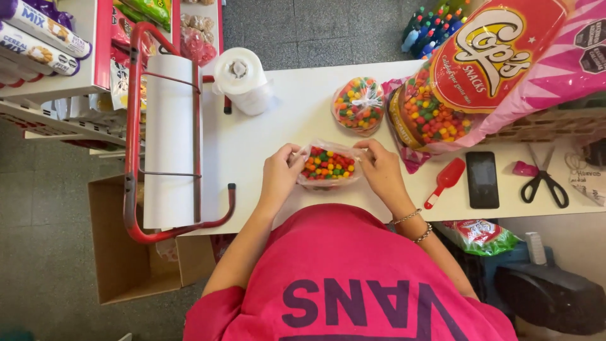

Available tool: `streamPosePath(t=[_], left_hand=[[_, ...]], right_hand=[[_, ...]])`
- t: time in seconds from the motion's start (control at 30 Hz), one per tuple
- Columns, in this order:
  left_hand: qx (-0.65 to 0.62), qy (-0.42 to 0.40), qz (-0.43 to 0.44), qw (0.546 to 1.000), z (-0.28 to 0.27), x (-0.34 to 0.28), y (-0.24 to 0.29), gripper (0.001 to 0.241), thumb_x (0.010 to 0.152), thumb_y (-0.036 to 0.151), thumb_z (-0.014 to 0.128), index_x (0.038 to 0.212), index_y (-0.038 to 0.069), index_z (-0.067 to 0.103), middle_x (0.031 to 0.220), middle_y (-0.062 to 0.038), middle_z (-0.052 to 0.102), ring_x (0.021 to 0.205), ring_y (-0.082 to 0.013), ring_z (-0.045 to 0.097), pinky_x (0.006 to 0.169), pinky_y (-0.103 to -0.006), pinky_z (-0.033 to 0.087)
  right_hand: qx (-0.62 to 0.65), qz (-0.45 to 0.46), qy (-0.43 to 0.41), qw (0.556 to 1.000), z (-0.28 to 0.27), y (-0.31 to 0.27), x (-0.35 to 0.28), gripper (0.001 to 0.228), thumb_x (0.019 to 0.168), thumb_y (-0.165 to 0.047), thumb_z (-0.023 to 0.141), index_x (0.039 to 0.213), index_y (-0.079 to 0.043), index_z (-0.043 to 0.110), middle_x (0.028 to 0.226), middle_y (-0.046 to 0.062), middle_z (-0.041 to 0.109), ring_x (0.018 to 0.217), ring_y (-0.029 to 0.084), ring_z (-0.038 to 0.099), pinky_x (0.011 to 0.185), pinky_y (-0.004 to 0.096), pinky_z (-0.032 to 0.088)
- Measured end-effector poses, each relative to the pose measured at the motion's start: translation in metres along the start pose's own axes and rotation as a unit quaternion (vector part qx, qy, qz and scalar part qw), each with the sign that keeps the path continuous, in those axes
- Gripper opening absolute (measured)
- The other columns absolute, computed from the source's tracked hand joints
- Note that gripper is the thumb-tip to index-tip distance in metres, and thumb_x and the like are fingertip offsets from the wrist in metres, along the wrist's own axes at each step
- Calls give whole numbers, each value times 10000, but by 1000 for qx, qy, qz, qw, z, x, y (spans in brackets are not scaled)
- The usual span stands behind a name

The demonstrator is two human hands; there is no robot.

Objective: Portioning snacks from a large bulk bag into smaller individual plastic bags and tying them for retail sale.

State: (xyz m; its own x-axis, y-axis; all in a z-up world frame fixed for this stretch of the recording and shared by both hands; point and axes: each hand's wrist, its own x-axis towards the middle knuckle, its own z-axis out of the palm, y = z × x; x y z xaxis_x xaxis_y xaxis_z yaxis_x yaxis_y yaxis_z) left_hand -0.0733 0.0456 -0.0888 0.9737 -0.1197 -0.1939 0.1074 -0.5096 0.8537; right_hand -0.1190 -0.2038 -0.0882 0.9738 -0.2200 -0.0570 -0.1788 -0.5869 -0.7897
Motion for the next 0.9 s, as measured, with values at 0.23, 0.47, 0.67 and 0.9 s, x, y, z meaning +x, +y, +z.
streamPosePath(t=[0.23,0.47,0.67,0.9], left_hand=[[80,7,20,997,-21,-6,31,280,889,283,737,1158,216,696,834,-40,686,777,-222,683,765,-396,577],[108,131,276,946,-40,-44,57,311,943,184,763,1235,125,674,1228,-47,627,967,-222,649,764,-323,589],[150,75,334,927,-35,-46,41,235,962,218,742,1196,229,720,1122,50,707,724,-147,652,644,-282,573],[332,-162,269,890,-33,-33,27,421,986,207,597,1397,267,526,1383,-3,579,968,-407,709,816,-495,608]], right_hand=[[14,29,-58,998,-33,-33,-11,425,899,-167,696,1318,-216,640,707,67,689,584,210,663,669,360,548],[142,17,-40,989,-49,2,-50,536,992,-115,635,1499,-23,485,1024,187,696,796,252,699,685,331,585],[74,74,-49,993,-37,56,-70,373,951,-102,695,1323,-86,669,1025,145,763,784,238,749,673,335,591],[-124,-397,172,893,-39,-16,-59,313,925,15,714,1233,-41,732,1247,112,710,1054,309,700,906,387,599]])
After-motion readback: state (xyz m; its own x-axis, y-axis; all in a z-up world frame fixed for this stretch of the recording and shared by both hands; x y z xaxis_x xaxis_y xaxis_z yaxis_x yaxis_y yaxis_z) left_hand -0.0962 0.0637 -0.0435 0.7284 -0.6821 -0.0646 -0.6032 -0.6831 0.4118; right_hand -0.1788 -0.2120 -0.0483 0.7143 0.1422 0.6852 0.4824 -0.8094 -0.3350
